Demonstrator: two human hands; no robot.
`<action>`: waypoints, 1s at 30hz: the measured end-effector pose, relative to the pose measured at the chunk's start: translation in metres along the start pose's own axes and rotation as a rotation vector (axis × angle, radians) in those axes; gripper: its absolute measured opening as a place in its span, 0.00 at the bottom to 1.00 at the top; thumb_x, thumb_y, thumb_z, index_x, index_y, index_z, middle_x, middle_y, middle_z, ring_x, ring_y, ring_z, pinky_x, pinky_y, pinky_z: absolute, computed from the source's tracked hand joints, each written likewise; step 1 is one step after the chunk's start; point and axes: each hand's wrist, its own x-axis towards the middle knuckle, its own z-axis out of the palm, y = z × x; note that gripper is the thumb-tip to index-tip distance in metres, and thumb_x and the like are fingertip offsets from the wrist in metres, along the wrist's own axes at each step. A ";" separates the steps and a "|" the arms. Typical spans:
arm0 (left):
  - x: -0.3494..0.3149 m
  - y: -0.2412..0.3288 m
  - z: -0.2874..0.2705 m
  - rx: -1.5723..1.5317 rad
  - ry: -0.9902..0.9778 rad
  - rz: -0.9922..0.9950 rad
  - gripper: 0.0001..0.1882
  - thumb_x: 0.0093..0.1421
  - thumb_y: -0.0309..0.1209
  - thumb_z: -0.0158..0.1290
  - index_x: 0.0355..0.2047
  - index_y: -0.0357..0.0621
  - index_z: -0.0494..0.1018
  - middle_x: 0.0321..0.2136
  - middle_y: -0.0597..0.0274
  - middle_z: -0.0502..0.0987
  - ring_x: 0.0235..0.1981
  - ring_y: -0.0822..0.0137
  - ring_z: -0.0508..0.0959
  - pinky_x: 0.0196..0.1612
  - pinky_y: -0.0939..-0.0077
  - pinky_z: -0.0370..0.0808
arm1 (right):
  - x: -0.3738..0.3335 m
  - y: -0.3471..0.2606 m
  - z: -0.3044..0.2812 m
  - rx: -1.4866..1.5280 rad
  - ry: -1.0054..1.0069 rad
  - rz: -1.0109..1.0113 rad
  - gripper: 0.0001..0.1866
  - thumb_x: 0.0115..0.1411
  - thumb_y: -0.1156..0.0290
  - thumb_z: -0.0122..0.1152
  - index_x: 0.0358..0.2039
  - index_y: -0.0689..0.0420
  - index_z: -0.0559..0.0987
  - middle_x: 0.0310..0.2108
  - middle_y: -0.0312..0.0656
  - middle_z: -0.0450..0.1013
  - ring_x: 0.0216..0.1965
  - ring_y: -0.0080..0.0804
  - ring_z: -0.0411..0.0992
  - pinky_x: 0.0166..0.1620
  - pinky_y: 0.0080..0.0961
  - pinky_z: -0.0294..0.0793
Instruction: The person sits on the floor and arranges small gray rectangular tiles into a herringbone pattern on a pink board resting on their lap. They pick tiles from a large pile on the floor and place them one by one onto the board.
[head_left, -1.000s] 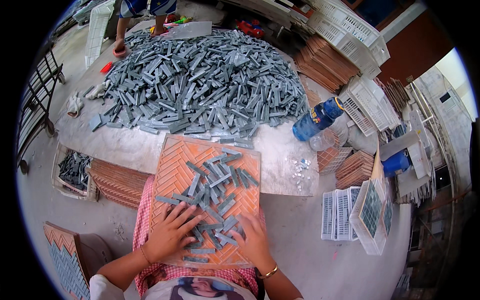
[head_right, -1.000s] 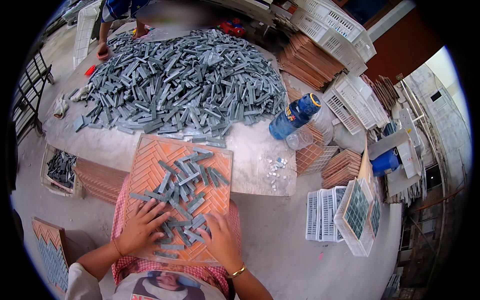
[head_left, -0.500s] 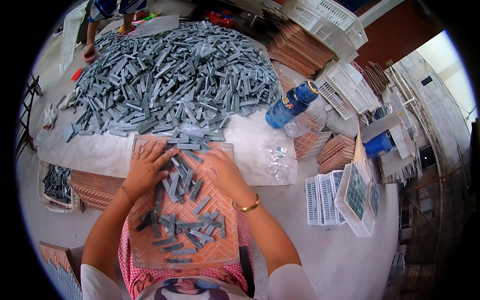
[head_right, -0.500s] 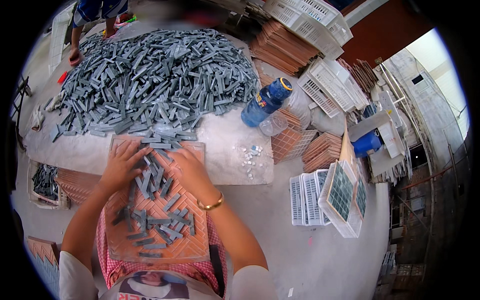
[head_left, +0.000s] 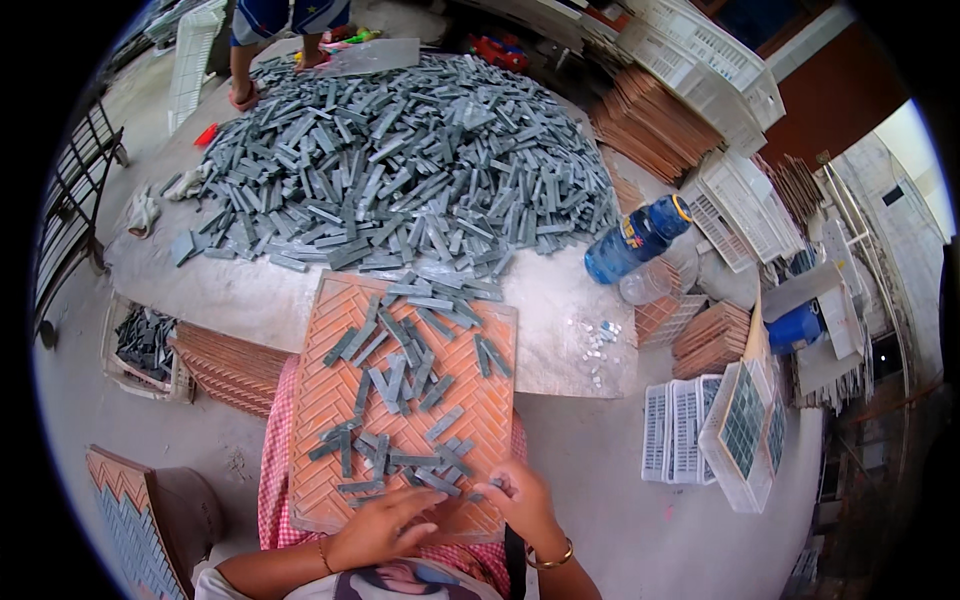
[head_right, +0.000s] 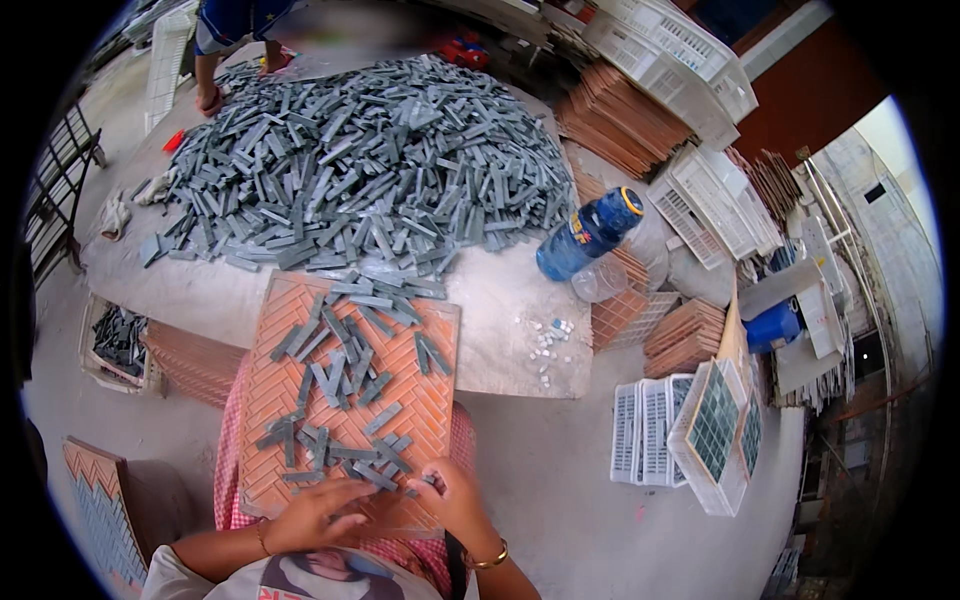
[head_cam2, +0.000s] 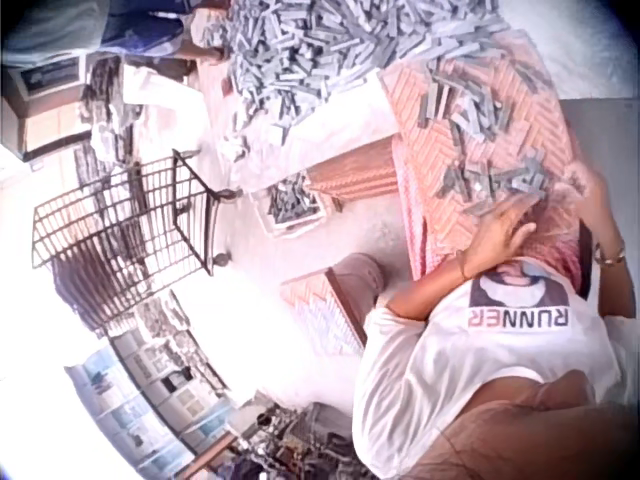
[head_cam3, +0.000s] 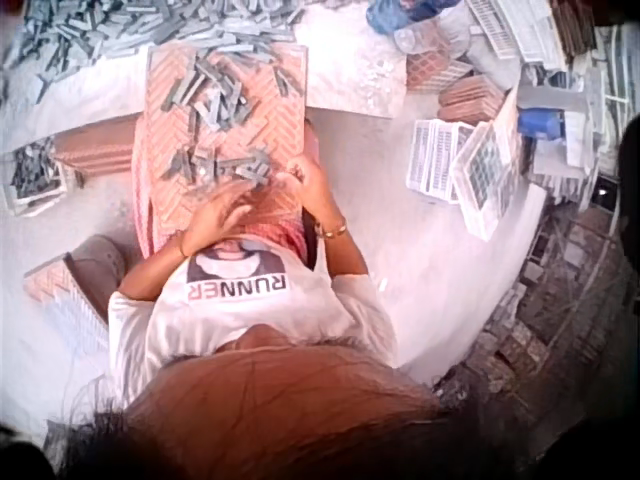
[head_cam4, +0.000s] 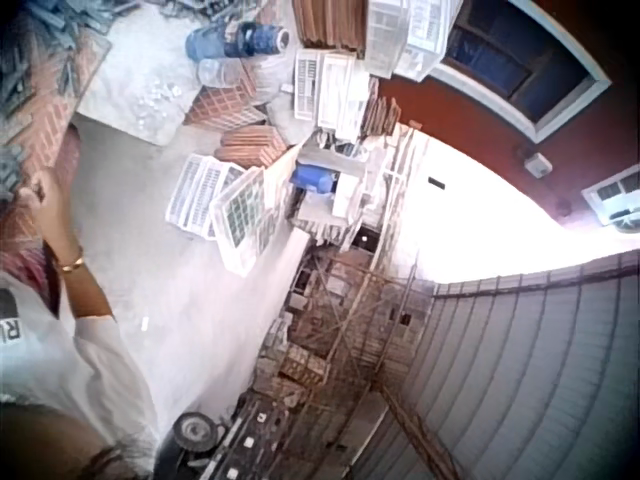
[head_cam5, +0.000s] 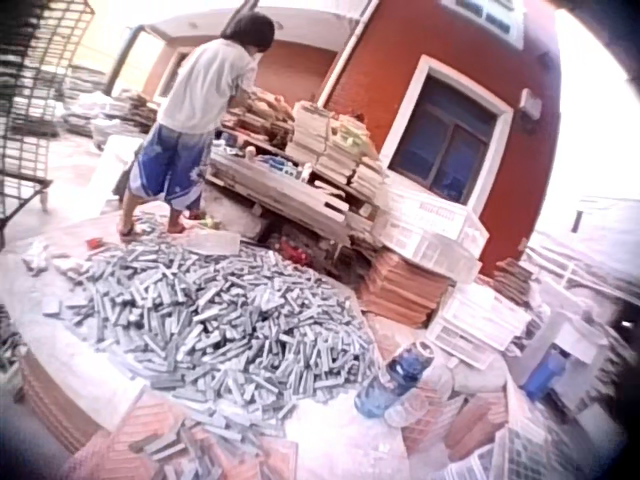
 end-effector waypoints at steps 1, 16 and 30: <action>-0.007 0.004 0.002 -0.009 -0.008 0.001 0.19 0.58 0.31 0.56 0.50 0.41 0.70 0.44 0.47 0.76 0.42 0.54 0.78 0.45 0.67 0.75 | -0.008 -0.011 0.011 0.095 -0.013 0.010 0.13 0.55 0.78 0.65 0.41 0.64 0.74 0.28 0.39 0.74 0.23 0.20 0.72 0.30 0.16 0.75; -0.230 -0.159 -0.351 -0.436 1.239 -0.430 0.42 0.61 0.51 0.52 0.66 0.42 0.49 0.60 0.46 0.60 0.48 0.52 0.77 0.47 0.64 0.74 | -0.033 -0.049 0.082 -0.010 0.053 -0.205 0.07 0.56 0.78 0.64 0.35 0.64 0.79 0.29 0.42 0.77 0.27 0.22 0.74 0.31 0.19 0.73; -0.116 -0.059 -0.068 0.283 0.161 0.110 0.09 0.48 0.26 0.61 0.31 0.41 0.75 0.30 0.55 0.77 0.32 0.53 0.77 0.35 0.64 0.75 | -0.020 -0.034 0.103 -0.529 0.123 -0.485 0.19 0.46 0.74 0.71 0.40 0.57 0.78 0.34 0.43 0.73 0.31 0.37 0.73 0.36 0.30 0.73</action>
